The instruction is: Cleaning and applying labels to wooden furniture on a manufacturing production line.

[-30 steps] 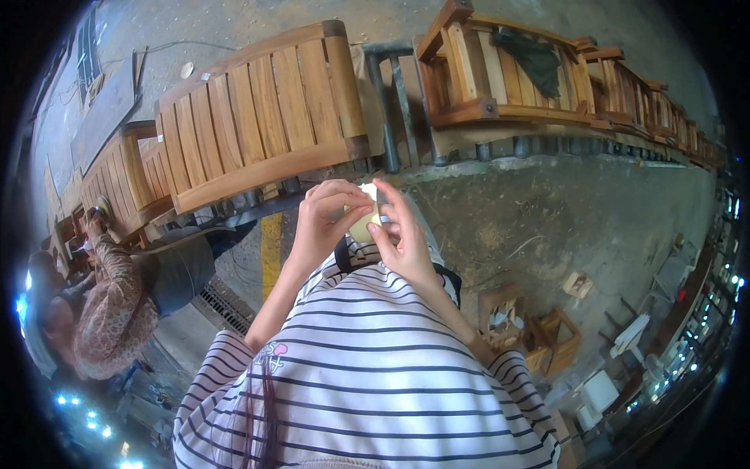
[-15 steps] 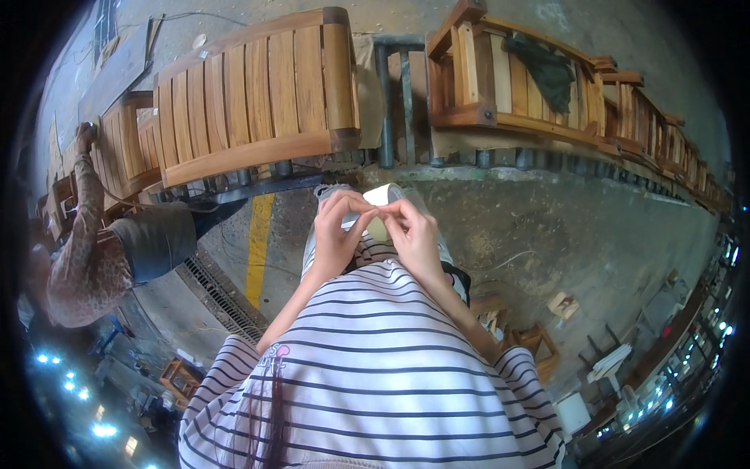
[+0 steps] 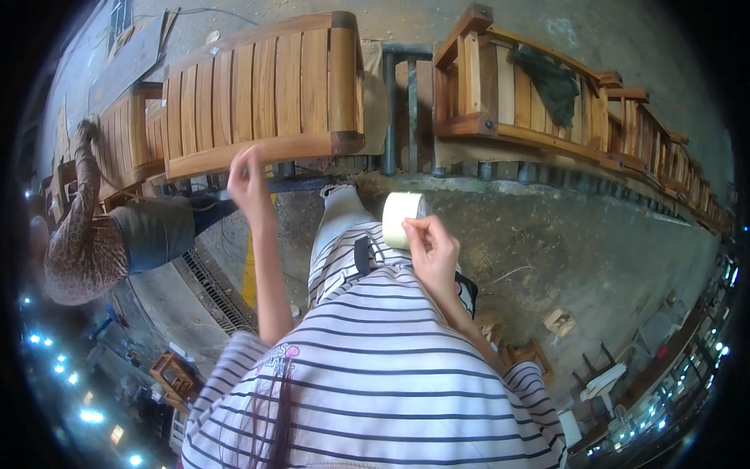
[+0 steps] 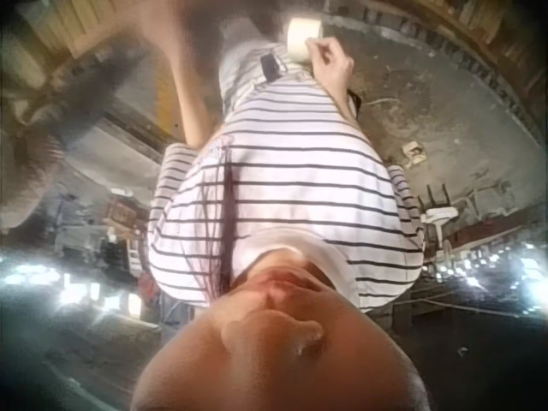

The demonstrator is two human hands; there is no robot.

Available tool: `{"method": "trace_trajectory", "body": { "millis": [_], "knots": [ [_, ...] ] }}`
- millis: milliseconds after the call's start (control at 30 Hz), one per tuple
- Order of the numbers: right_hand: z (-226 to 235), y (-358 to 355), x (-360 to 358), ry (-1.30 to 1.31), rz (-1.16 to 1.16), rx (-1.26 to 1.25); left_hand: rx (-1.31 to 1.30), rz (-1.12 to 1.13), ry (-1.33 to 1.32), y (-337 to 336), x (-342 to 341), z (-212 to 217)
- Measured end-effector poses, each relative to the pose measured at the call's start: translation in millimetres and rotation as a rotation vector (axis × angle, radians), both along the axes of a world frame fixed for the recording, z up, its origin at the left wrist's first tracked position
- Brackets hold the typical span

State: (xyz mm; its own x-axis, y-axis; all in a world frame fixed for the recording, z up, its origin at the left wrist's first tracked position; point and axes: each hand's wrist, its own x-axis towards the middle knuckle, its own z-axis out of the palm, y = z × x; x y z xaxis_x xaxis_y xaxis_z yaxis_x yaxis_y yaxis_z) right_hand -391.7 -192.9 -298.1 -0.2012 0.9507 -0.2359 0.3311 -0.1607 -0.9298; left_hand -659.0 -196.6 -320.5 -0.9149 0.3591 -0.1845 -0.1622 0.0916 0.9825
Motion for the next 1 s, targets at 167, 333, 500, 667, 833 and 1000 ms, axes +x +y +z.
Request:
{"method": "trace_trajectory", "body": {
  "millis": [167,333,500,667,833,1000],
  "knots": [
    [0.0,5.1,1.7,0.046,0.013,-0.020,-0.543,-0.609,0.670,14.6,2.5,-77.0],
    [-5.3,4.7,13.8,0.077,-0.043,-0.032,-0.645,-0.576,0.748,26.9,25.6,-83.8],
    [-0.6,4.3,24.1,0.108,-0.068,-0.059,-0.538,-0.415,0.769,35.4,30.3,-87.5],
    [3.3,0.4,37.6,0.108,-0.058,-0.014,-0.498,-0.540,0.917,5.6,24.7,-101.7],
    [6.3,2.9,49.1,0.128,-0.063,-0.048,-0.508,-0.843,1.104,-12.6,40.4,-80.9],
    [2.9,0.5,53.4,0.138,-0.018,-0.024,-0.476,-0.804,1.210,-12.0,38.0,-85.1]
  ]
}}
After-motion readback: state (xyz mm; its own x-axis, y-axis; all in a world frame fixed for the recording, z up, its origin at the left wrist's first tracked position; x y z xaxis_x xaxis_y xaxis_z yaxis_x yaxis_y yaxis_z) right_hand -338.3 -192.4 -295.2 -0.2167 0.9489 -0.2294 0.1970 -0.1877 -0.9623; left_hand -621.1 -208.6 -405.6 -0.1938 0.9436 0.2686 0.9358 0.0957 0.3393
